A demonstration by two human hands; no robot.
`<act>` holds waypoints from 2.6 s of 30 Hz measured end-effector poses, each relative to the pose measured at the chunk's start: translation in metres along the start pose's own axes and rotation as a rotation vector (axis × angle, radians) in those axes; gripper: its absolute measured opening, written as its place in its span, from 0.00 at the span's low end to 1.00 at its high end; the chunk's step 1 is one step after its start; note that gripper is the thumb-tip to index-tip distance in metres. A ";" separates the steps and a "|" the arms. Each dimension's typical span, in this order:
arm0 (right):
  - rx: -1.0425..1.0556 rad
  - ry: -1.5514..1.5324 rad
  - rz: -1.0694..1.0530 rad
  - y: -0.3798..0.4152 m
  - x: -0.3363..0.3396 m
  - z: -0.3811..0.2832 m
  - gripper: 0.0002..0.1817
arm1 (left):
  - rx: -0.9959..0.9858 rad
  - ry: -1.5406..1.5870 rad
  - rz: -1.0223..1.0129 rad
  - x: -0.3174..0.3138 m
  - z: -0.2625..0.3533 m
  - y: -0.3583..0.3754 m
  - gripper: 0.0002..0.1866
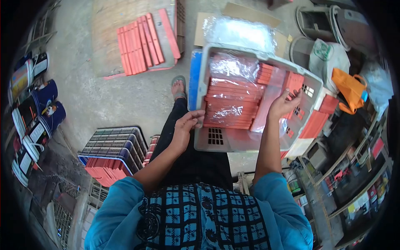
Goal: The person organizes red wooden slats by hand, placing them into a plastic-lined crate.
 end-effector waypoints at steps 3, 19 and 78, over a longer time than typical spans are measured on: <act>0.207 -0.370 -0.199 0.035 -0.035 -0.125 0.24 | -0.102 0.019 0.142 0.034 0.017 0.003 0.20; 0.278 0.378 -0.907 0.118 -0.359 -0.192 0.26 | -0.239 -0.094 0.822 0.283 0.041 -0.031 0.20; 0.446 -0.061 -1.192 0.175 -0.315 -0.236 0.58 | -0.487 0.395 0.369 0.214 0.120 -0.099 0.21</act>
Point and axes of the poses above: each hand's wrist, its own y-axis away from the middle knuckle, its own x-axis out of the back of the hand, z = x × y, the point moved 5 cm from there along -y, towards the middle knuckle, and after that the axes turned 15 degrees about -z, right-handed, at the moved point
